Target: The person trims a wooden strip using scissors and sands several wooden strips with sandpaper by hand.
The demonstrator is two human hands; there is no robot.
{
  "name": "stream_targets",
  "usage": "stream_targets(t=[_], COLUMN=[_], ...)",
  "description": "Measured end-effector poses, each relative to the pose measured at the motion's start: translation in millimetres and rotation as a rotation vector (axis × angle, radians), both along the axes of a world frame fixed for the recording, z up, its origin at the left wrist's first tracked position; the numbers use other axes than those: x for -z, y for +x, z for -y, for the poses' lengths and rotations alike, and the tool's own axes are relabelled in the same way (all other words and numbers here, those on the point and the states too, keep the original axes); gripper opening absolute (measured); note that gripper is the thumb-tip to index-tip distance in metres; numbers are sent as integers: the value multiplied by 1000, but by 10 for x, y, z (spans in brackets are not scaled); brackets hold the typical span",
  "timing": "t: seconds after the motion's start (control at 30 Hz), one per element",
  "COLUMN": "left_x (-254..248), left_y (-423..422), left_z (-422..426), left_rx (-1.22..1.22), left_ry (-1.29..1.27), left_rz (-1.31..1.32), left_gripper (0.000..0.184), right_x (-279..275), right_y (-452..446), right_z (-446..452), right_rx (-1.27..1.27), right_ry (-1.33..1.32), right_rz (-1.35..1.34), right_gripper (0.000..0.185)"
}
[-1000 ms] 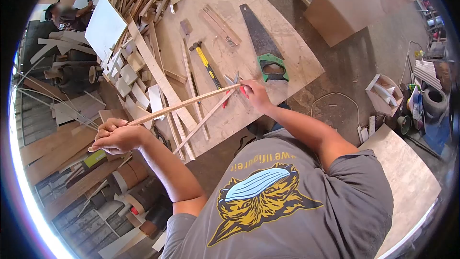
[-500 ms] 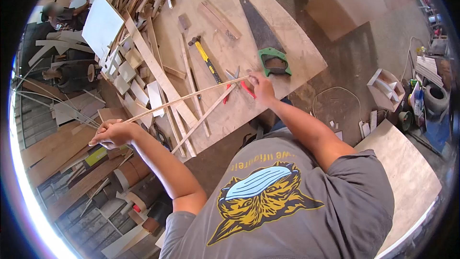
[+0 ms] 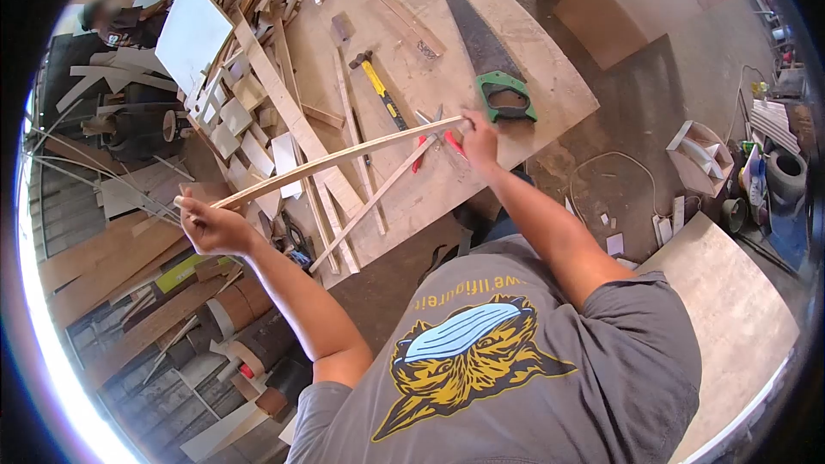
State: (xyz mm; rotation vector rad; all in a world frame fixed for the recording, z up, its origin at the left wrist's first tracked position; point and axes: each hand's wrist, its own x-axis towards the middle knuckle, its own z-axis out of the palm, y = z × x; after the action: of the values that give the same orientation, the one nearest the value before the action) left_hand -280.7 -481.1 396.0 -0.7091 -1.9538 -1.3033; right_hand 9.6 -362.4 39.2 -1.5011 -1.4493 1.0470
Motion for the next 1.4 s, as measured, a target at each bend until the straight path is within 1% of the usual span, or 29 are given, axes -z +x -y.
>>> stream_targets(t=[0.07,0.13,0.17,0.2,0.23,0.27,0.3,0.33,0.4,0.43,0.53,0.57,0.6,0.63,0.67,0.7,0.77,0.8,0.83,0.87,0.93,1.03,1.13,1.17,1.23,1.27,1.33,1.37,1.4], left_x=[80,26,-25,-81,-133,-155,-182,-198,-211,-204,-207,-199,-195,-188,-173,-157,-179,-209,-170,-125,-142,-121,-164,-154,-114,-129,-177,-139,-122], left_y=[-129,-83,-46,5,83,124,151,186,285,309,333,414,460,457,464,475,538,628,593,560,635,664,771,785,747,768,828,809,806], left_z=[109,195,240,262,259,324,414,475,533,556,643,645,646,694,738,755,781,757,798,824,851,888,929,912,951,948,942,969,987], left_rx=[-99,-67,-51,-34,75,167,262,354,378,385,416,426,435,461,487,513,565,521,553,584,575,589,582,586,590,590,589,643,644], left_ry=[-117,-220,-282,-343,-348,-307,-264,-221,-244,-256,-239,-197,-154,-156,-143,-130,-106,-114,-122,-126,-108,-113,-120,-99,-115,-125,-142,-119,-108], left_rz=[-244,-144,-63,19,-117,31,177,324,286,246,216,212,208,304,314,324,365,279,271,261,284,241,238,243,257,214,125,220,221], left_gripper=[49,49,51,52,44,38,33,29,25,26,31,34,36,40,40,39,37,36,35,34,33,32,33,33,33,33,33,34,34], right_x=[-419,-667,-465,-416,-392,-376,-707,-866,-1082,-1187,-1437,-1519,-1620,-1733,-1817,-1900,-1831,-1880,-1942,-2014,-2482,-2627,-2773,-2876,-3411,-3535,-3363,-3280,-3321], right_y=[-187,-294,-302,-300,-307,-324,-380,-517,-738,-723,-498,-533,-633,-763,-823,-799,-699,-674,-757,-882,-1018,-921,-754,-816,-1031,-1091,-1106,-1079,-913], right_z=[257,432,358,273,192,168,272,389,624,625,425,444,535,706,843,875,685,631,682,790,1130,1190,1077,1225,1534,1598,1508,1445,1334], right_rx=[-134,-219,-202,-143,-84,-24,-99,-175,-330,-344,-251,-246,-302,-358,-412,-448,-374,-335,-331,-387,-500,-554,-449,-507,-587,-622,-606,-602,-651], right_ry=[96,260,286,141,-1,-142,-170,-12,296,395,-387,-364,-110,138,381,339,37,-113,19,137,350,328,10,80,402,568,485,442,150], right_rz=[-77,-183,-172,-104,-38,26,-134,-208,-354,-304,-253,-157,-215,-268,-319,-276,-155,-93,9,-114,-359,-436,-116,-282,-501,-609,-480,-417,-393], right_gripper=[26,26,25,25,25,26,26,25,25,27,26,24,25,25,26,26,27,28,26,25,23,24,27,29,27,25,25,25,26])
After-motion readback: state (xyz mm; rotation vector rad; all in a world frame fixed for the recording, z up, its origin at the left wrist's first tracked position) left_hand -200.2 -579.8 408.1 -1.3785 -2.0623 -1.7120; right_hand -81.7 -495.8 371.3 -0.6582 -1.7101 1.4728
